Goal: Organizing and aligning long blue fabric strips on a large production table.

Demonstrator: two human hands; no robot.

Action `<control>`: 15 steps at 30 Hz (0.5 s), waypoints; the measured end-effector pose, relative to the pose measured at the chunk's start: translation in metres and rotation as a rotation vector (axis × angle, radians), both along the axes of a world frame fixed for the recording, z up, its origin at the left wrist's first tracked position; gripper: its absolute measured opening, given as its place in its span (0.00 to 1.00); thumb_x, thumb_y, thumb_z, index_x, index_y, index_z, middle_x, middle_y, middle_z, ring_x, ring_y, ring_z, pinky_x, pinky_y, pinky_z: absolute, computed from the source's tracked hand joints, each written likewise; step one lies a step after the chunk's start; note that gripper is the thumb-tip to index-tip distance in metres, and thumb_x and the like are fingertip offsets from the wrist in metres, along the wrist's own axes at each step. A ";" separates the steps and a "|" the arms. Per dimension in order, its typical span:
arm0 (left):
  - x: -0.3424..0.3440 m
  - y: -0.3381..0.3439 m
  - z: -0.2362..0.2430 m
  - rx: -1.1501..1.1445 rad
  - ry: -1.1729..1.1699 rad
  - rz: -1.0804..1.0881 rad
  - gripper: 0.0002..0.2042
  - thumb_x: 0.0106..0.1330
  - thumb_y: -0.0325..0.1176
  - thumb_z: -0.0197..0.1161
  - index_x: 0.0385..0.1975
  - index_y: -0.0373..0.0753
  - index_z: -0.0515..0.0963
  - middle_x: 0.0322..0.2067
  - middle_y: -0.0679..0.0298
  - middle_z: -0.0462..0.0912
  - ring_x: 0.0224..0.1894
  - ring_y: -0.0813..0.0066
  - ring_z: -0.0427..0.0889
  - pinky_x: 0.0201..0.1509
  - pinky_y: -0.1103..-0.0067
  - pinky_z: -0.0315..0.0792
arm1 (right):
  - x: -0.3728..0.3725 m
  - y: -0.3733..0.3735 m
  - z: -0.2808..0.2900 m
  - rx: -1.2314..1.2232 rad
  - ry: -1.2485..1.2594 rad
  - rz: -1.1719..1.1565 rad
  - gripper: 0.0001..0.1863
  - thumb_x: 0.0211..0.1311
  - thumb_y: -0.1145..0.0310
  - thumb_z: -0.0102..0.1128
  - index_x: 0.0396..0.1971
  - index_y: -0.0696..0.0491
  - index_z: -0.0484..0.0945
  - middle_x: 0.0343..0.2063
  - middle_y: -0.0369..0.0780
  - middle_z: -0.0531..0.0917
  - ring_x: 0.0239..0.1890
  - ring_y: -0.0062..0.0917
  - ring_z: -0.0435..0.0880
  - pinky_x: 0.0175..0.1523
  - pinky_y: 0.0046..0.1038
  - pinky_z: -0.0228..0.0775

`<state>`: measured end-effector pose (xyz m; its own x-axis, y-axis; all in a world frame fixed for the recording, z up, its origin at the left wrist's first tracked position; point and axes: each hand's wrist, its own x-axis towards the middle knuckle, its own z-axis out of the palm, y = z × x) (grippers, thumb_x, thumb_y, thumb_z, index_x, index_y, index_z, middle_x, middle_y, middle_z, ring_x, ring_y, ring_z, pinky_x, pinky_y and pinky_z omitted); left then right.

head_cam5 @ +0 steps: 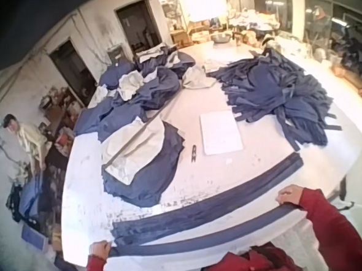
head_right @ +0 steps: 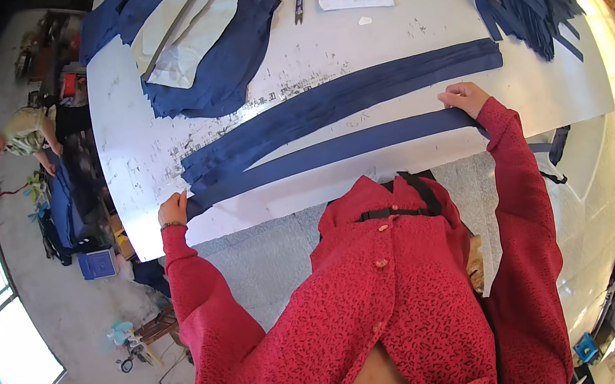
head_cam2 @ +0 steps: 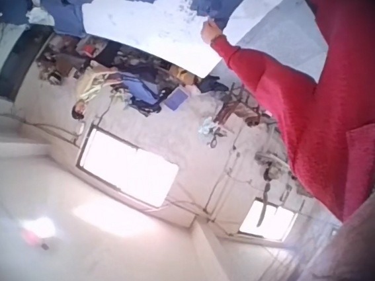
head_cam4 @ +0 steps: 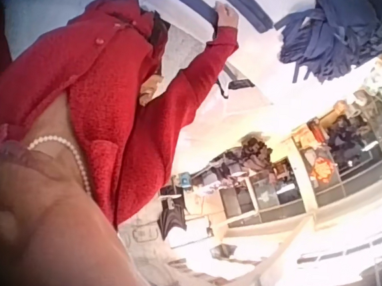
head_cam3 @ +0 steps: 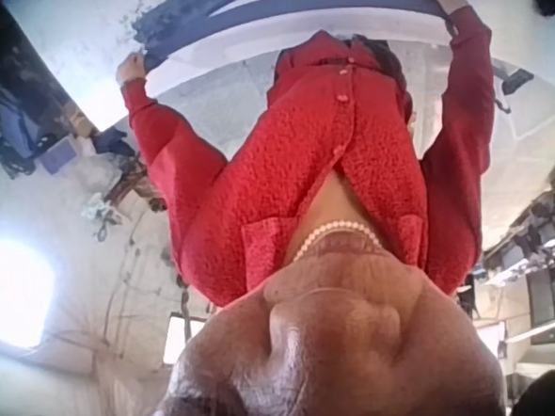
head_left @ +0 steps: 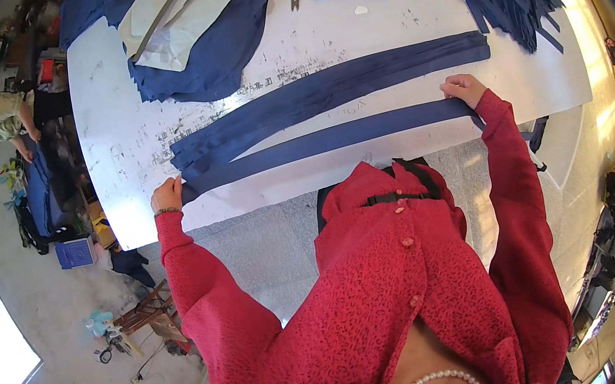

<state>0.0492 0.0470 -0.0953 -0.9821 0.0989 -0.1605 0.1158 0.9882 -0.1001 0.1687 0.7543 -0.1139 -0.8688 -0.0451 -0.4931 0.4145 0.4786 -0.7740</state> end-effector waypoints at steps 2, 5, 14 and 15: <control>0.006 -0.027 -0.008 -0.100 -0.003 0.056 0.19 0.61 0.49 0.51 0.18 0.40 0.73 0.19 0.52 0.77 0.24 0.49 0.76 0.27 0.61 0.68 | -0.008 0.007 0.004 0.077 -0.028 -0.029 0.20 0.56 0.52 0.52 0.20 0.55 0.75 0.17 0.32 0.72 0.23 0.15 0.67 0.31 0.19 0.60; 0.004 -0.044 -0.027 -0.241 -0.063 0.204 0.15 0.60 0.47 0.53 0.22 0.41 0.74 0.25 0.55 0.79 0.29 0.53 0.78 0.32 0.63 0.70 | -0.014 0.003 0.004 0.085 0.045 -0.067 0.21 0.56 0.51 0.51 0.19 0.55 0.74 0.16 0.33 0.72 0.22 0.16 0.66 0.30 0.20 0.59; 0.007 0.242 -0.060 0.853 -0.126 -0.248 0.13 0.54 0.34 0.61 0.38 0.37 0.73 0.37 0.57 0.75 0.43 0.60 0.74 0.48 0.71 0.67 | -0.039 -0.074 -0.020 0.010 0.105 0.034 0.22 0.58 0.51 0.49 0.18 0.56 0.74 0.16 0.35 0.71 0.23 0.19 0.67 0.32 0.23 0.60; 0.016 0.286 -0.049 1.019 -0.222 -0.372 0.14 0.54 0.34 0.61 0.40 0.37 0.72 0.40 0.56 0.74 0.45 0.59 0.73 0.50 0.73 0.66 | -0.042 -0.082 -0.015 -0.024 0.103 0.035 0.22 0.58 0.51 0.48 0.18 0.56 0.74 0.16 0.35 0.72 0.23 0.19 0.67 0.32 0.22 0.60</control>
